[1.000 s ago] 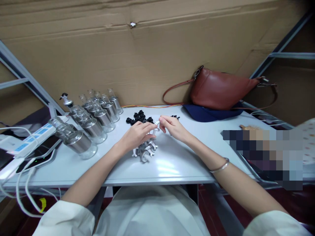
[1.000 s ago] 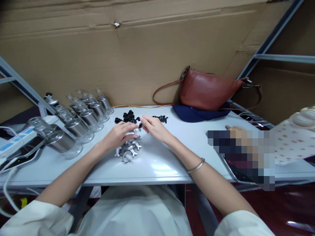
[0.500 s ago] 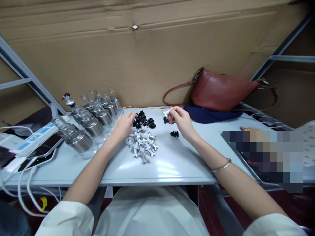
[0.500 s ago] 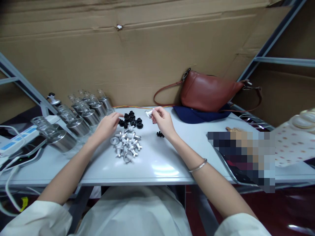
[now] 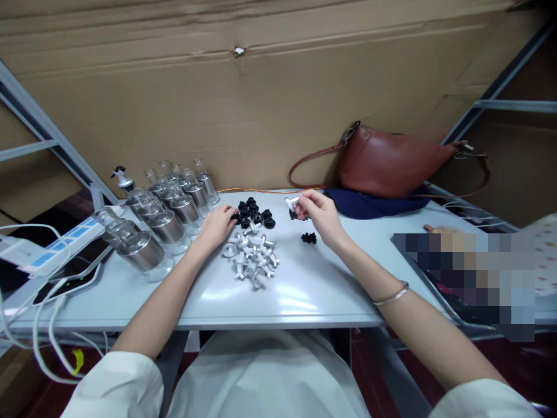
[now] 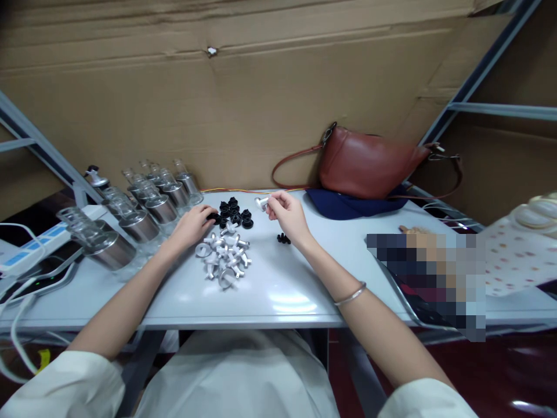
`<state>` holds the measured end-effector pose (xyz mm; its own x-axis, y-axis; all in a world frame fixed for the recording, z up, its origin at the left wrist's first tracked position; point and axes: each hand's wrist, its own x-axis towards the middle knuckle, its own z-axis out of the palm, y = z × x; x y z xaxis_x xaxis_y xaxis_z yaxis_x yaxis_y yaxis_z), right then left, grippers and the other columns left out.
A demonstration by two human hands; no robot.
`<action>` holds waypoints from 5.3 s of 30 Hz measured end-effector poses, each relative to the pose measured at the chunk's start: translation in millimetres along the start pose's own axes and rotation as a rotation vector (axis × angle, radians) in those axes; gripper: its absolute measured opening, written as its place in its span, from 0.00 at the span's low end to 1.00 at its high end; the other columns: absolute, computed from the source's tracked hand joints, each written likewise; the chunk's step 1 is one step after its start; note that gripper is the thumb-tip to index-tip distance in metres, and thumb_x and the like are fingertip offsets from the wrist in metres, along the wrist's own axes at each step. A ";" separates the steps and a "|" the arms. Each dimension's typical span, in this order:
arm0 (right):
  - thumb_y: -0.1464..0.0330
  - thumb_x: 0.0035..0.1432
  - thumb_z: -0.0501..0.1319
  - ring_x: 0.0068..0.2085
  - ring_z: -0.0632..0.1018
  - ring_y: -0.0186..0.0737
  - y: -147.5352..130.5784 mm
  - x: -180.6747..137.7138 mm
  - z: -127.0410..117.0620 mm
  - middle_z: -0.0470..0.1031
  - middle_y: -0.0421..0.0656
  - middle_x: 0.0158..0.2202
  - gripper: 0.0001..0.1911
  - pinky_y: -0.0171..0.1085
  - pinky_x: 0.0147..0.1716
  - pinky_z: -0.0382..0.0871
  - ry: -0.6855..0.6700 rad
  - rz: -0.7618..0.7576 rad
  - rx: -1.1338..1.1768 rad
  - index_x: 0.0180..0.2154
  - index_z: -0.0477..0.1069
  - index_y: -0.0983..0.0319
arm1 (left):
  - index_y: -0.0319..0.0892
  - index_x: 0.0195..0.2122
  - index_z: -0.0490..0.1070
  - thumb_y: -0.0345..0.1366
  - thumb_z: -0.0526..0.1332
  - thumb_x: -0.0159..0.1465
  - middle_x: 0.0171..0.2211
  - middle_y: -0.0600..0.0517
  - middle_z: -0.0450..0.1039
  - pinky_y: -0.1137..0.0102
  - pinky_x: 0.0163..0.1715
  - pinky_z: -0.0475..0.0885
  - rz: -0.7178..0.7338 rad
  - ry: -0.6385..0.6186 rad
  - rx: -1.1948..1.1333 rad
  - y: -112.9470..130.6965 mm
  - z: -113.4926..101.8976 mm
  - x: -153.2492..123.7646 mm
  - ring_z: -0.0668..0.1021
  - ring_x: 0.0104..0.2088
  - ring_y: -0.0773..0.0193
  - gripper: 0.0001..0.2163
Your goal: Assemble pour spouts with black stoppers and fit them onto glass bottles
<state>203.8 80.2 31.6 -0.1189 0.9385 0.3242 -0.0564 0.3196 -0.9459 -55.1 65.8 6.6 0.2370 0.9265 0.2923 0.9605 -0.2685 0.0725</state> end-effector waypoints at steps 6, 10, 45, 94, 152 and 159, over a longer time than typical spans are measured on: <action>0.56 0.50 0.63 0.21 0.68 0.30 0.9 0.0 -0.3 0.68 0.36 0.20 0.15 0.33 0.23 0.64 -0.015 -0.010 -0.012 0.27 0.65 0.60 | 0.40 0.43 0.69 0.33 0.54 0.65 0.42 0.45 0.73 0.62 0.43 0.67 0.018 0.069 -0.042 -1.4 9.0 5.3 0.73 0.45 0.54 0.08; 0.54 0.49 0.63 0.22 0.67 0.31 -0.2 -0.2 -0.1 0.68 0.37 0.20 0.16 0.33 0.24 0.64 -0.014 -0.013 -0.014 0.27 0.65 0.60 | 0.40 0.39 0.69 0.32 0.52 0.66 0.40 0.46 0.74 0.63 0.40 0.66 0.013 0.085 -0.037 -1.4 6.5 5.5 0.74 0.42 0.55 0.08; 0.65 0.43 0.65 0.25 0.78 0.34 -5.2 -8.5 2.4 0.78 0.41 0.24 0.10 0.33 0.29 0.67 -0.347 0.334 0.202 0.25 0.66 0.62 | 0.43 0.35 0.56 0.34 0.45 0.69 0.34 0.50 0.62 0.69 0.38 0.67 0.261 0.454 -0.707 70.8 -5.5 -11.7 0.67 0.35 0.65 0.06; 0.57 0.49 0.65 0.20 0.72 0.32 -2.4 -10.7 1.3 0.73 0.38 0.19 0.16 0.32 0.24 0.64 -0.530 0.063 -0.127 0.29 0.71 0.64 | 0.39 0.37 0.72 0.27 0.63 0.59 0.36 0.48 0.75 0.70 0.38 0.75 0.444 0.550 -0.622 68.7 -6.1 -17.9 0.78 0.37 0.66 0.06; 0.69 0.44 0.62 0.27 0.75 0.36 -3.2 -26.1 13.7 0.73 0.36 0.24 0.15 0.36 0.31 0.68 -0.547 0.067 -0.078 0.36 0.64 0.61 | 0.41 0.40 0.63 0.35 0.57 0.57 0.29 0.54 0.69 0.73 0.28 0.67 0.207 0.058 -0.954 77.5 -16.4 -20.7 0.71 0.26 0.69 0.10; 0.69 0.45 0.61 0.25 0.72 0.33 -7.0 -28.7 14.8 0.70 0.36 0.23 0.13 0.34 0.29 0.66 -0.602 0.006 -0.132 0.36 0.63 0.61 | 0.42 0.36 0.62 0.33 0.57 0.53 0.24 0.58 0.63 0.74 0.26 0.63 0.171 0.072 -0.955 81.2 -14.5 -22.1 0.66 0.23 0.71 0.09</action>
<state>193.0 49.0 29.2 -0.6600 0.7139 0.2338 0.0645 0.3639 -0.9292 15.6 19.7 19.8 0.3223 0.8452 0.4263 0.3841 -0.5284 0.7572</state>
